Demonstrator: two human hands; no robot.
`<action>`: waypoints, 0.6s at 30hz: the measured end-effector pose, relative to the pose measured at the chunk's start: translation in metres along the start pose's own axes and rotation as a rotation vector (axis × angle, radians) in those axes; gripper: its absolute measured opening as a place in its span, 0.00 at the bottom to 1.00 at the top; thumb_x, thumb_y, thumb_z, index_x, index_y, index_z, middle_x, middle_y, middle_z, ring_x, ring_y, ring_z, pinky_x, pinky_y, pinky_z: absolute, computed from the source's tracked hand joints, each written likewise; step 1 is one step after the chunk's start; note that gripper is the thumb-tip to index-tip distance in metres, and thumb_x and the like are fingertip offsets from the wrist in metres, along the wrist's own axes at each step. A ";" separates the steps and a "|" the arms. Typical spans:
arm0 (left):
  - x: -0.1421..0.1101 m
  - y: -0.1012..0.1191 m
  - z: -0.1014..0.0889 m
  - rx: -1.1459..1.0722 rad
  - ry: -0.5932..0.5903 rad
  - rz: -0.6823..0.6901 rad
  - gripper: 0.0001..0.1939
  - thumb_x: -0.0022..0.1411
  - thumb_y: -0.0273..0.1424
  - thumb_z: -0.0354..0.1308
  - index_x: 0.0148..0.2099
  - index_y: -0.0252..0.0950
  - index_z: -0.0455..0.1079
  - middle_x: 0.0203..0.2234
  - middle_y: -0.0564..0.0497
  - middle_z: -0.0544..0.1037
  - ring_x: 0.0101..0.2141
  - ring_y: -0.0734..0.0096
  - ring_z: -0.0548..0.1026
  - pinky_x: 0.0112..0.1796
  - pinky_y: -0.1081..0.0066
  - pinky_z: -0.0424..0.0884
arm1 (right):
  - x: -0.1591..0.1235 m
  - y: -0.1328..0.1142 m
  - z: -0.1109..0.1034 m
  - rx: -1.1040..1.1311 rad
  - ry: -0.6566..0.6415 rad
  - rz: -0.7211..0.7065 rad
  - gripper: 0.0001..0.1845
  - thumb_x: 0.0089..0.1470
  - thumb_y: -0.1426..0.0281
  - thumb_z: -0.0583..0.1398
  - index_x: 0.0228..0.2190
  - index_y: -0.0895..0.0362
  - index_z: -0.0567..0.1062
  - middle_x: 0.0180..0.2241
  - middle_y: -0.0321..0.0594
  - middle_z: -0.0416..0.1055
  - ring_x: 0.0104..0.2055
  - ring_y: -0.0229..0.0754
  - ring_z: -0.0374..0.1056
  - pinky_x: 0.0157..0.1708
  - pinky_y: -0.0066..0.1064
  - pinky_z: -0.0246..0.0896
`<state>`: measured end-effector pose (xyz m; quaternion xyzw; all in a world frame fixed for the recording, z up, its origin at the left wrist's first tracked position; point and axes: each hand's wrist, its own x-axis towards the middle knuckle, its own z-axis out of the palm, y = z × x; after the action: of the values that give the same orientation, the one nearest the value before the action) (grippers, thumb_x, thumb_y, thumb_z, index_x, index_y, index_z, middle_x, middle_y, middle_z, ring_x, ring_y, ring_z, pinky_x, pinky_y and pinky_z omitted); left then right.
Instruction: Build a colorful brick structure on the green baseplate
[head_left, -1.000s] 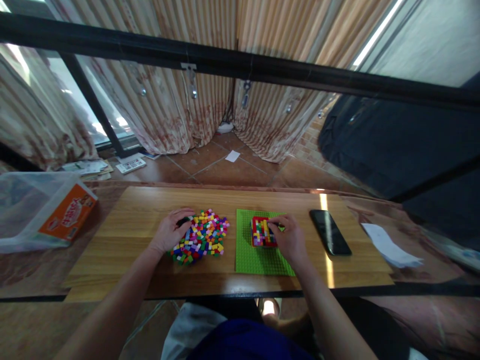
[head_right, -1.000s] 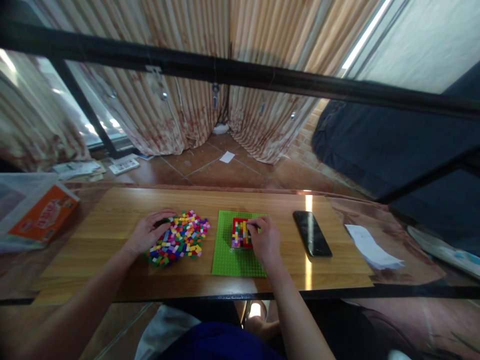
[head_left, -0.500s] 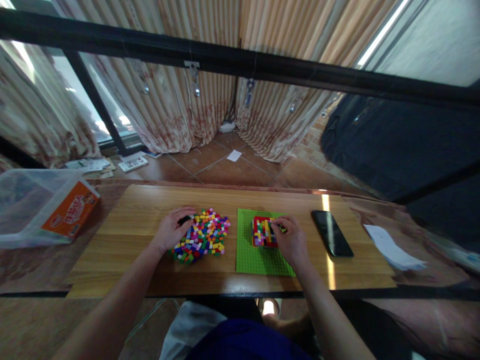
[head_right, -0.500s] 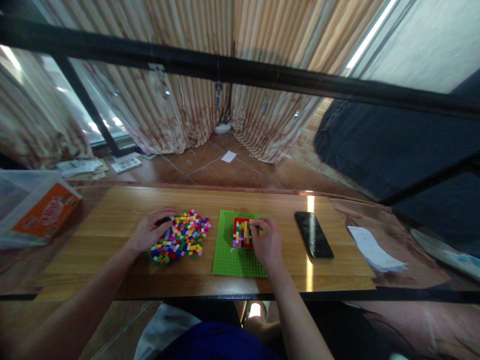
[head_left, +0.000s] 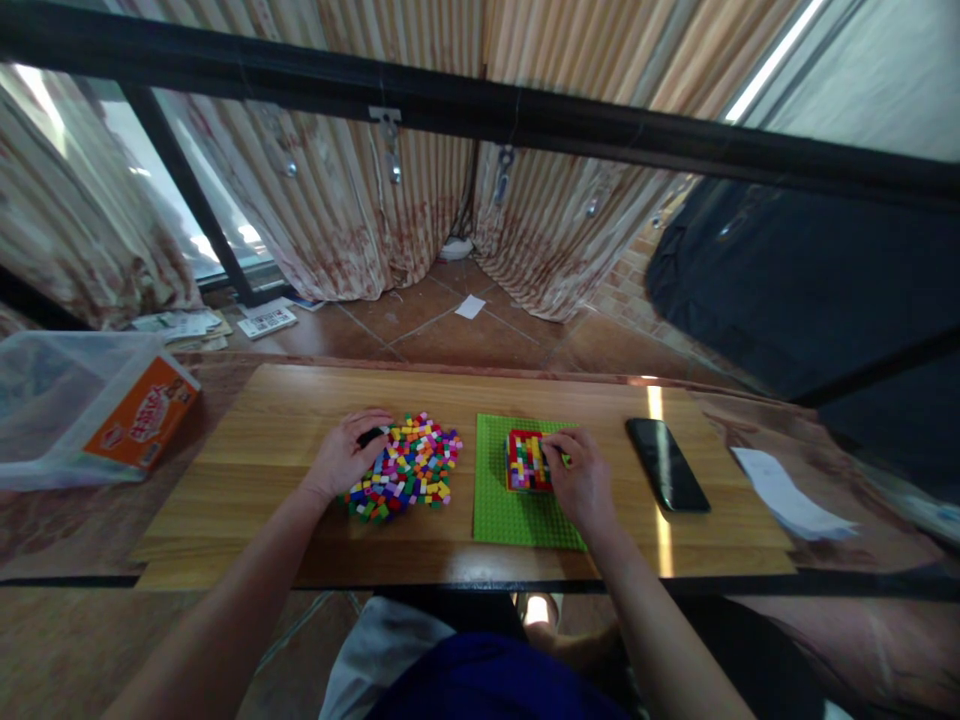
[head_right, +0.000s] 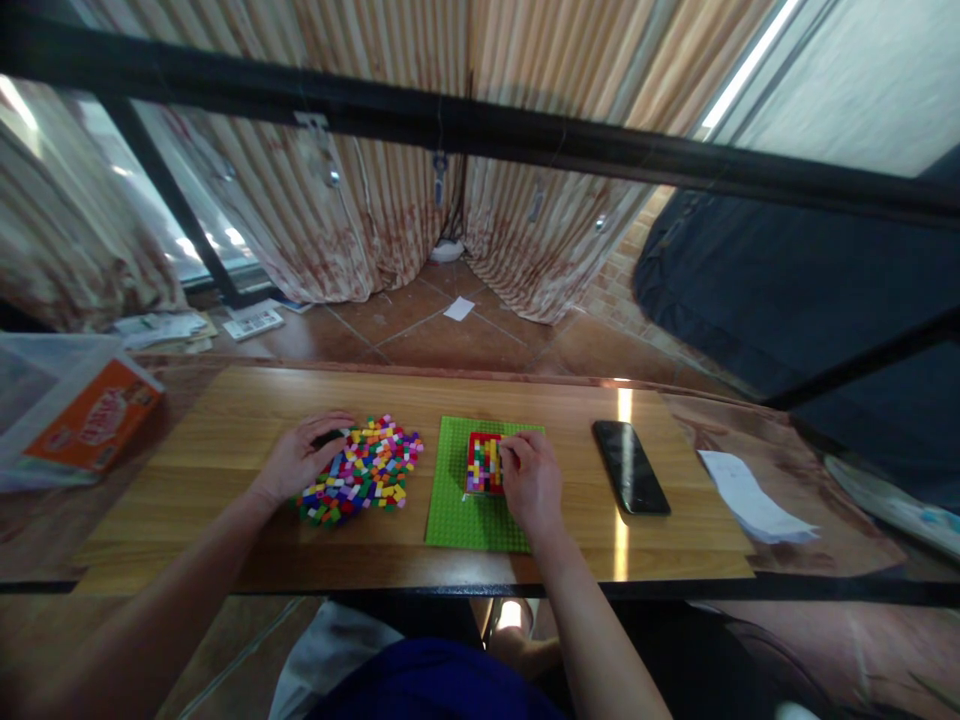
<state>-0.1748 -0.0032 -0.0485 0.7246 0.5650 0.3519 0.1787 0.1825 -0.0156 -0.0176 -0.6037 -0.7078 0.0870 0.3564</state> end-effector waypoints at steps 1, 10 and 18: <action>0.000 0.000 0.000 0.001 -0.002 0.000 0.16 0.58 0.39 0.54 0.44 0.37 0.75 0.46 0.45 0.77 0.48 0.59 0.74 0.54 0.56 0.67 | 0.000 0.000 0.001 -0.002 -0.003 -0.002 0.13 0.57 0.66 0.54 0.31 0.56 0.78 0.36 0.44 0.71 0.39 0.44 0.67 0.41 0.37 0.63; 0.002 0.002 0.000 0.007 0.004 -0.001 0.16 0.58 0.39 0.54 0.43 0.36 0.75 0.45 0.44 0.78 0.47 0.58 0.74 0.53 0.56 0.67 | 0.001 -0.007 -0.003 0.013 -0.011 -0.005 0.13 0.57 0.68 0.54 0.31 0.57 0.78 0.34 0.44 0.71 0.37 0.43 0.67 0.38 0.35 0.63; 0.002 0.000 0.001 -0.011 0.008 0.017 0.15 0.58 0.37 0.54 0.42 0.36 0.76 0.44 0.44 0.78 0.47 0.59 0.74 0.53 0.56 0.68 | -0.025 -0.026 -0.018 0.112 0.114 0.019 0.10 0.58 0.68 0.56 0.33 0.56 0.76 0.34 0.41 0.72 0.34 0.41 0.69 0.34 0.32 0.64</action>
<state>-0.1741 -0.0015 -0.0486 0.7270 0.5575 0.3596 0.1773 0.1729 -0.0504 0.0002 -0.5936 -0.6745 0.0955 0.4285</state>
